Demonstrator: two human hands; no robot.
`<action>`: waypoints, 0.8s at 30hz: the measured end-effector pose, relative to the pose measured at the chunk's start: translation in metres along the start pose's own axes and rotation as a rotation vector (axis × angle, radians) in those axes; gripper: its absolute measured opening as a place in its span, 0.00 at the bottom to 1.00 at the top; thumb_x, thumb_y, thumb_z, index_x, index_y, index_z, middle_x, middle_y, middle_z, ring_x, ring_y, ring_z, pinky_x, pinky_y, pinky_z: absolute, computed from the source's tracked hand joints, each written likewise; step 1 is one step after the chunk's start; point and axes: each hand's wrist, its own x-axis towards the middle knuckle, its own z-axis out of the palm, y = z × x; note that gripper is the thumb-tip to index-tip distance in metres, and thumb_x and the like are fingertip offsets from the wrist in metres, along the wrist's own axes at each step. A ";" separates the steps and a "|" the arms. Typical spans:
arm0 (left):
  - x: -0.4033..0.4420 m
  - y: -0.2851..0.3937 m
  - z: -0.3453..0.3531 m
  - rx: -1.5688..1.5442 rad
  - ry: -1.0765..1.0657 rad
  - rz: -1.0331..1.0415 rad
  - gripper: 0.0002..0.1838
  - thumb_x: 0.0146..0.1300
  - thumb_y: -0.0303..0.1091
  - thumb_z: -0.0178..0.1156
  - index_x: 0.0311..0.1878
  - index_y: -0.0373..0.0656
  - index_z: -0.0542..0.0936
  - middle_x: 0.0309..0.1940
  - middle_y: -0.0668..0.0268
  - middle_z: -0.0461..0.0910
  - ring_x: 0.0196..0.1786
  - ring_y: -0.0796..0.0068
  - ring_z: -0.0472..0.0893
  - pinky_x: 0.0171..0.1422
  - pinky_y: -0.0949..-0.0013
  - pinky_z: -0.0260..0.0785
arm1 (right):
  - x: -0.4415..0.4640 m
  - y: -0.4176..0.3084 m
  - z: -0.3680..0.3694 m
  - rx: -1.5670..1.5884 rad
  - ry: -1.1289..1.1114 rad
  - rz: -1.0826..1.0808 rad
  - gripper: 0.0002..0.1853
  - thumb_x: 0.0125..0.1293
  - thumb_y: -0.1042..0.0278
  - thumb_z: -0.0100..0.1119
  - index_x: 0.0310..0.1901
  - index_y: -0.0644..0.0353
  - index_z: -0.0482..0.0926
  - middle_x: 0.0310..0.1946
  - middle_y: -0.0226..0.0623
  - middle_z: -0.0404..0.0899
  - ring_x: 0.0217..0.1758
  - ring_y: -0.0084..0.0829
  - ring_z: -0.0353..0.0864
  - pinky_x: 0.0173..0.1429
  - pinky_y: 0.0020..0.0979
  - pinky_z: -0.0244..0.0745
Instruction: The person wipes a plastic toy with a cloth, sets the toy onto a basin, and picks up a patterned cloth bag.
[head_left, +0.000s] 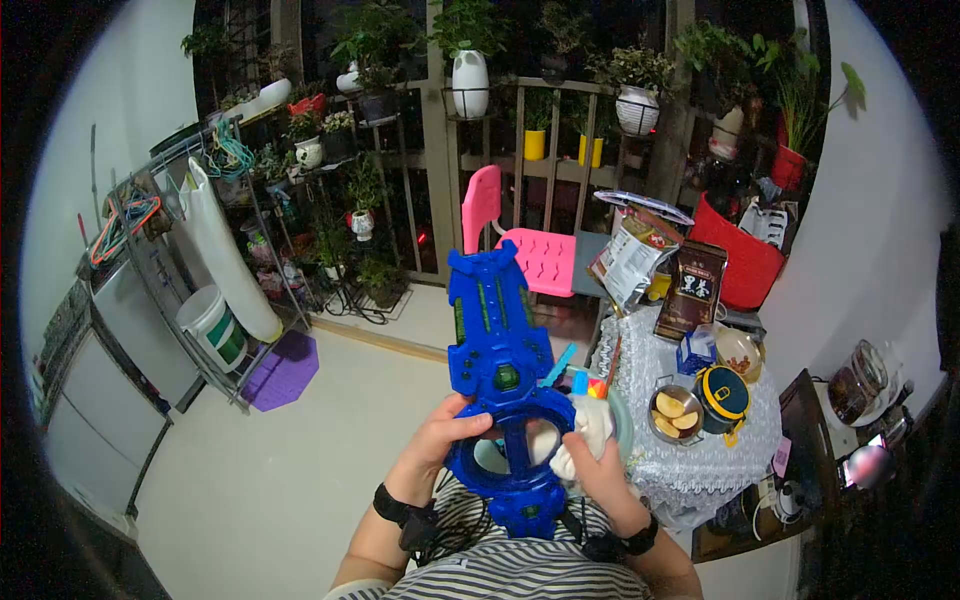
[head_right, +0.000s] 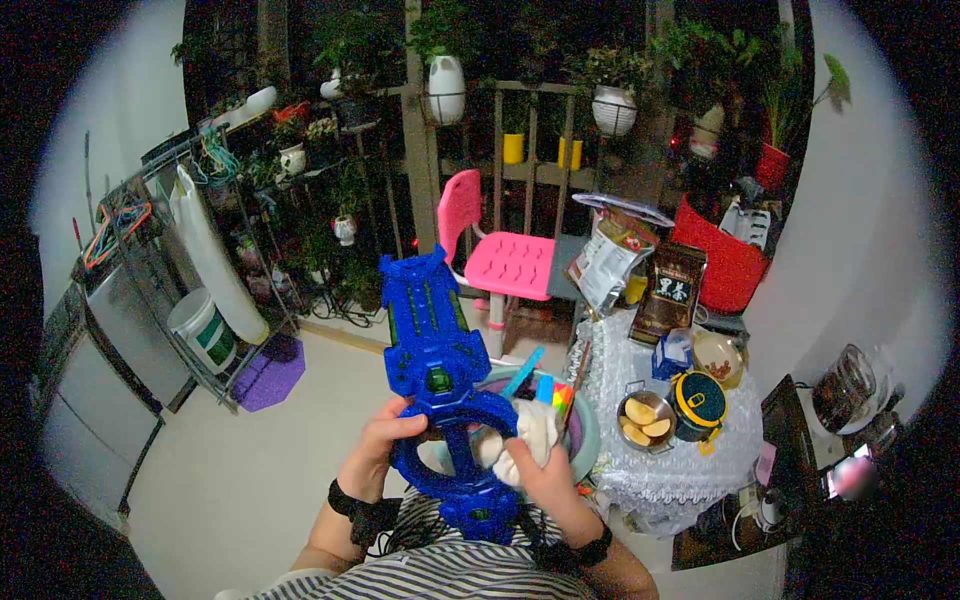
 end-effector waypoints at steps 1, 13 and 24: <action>-0.001 -0.002 -0.004 0.069 0.082 0.019 0.28 0.56 0.32 0.57 0.60 0.37 0.63 0.52 0.57 0.73 0.48 0.65 0.77 0.56 0.63 0.67 | -0.004 0.003 -0.001 0.000 0.000 -0.001 0.19 0.59 0.62 0.59 0.47 0.66 0.73 0.39 0.38 0.78 0.41 0.27 0.77 0.45 0.29 0.71; 0.005 -0.011 0.003 0.516 0.300 -0.095 0.15 0.52 0.31 0.64 0.43 0.38 0.77 0.31 0.68 0.79 0.25 0.82 0.74 0.27 0.78 0.68 | 0.000 -0.036 -0.018 -0.097 0.030 0.047 0.14 0.61 0.64 0.57 0.42 0.67 0.75 0.31 0.34 0.78 0.33 0.24 0.77 0.37 0.29 0.72; 0.010 -0.016 0.041 0.567 0.210 -0.074 0.10 0.54 0.30 0.63 0.38 0.38 0.77 0.22 0.71 0.75 0.21 0.85 0.72 0.25 0.79 0.66 | 0.056 -0.138 0.018 -0.551 0.119 -0.631 0.21 0.53 0.54 0.64 0.38 0.65 0.76 0.35 0.48 0.77 0.41 0.49 0.76 0.48 0.38 0.69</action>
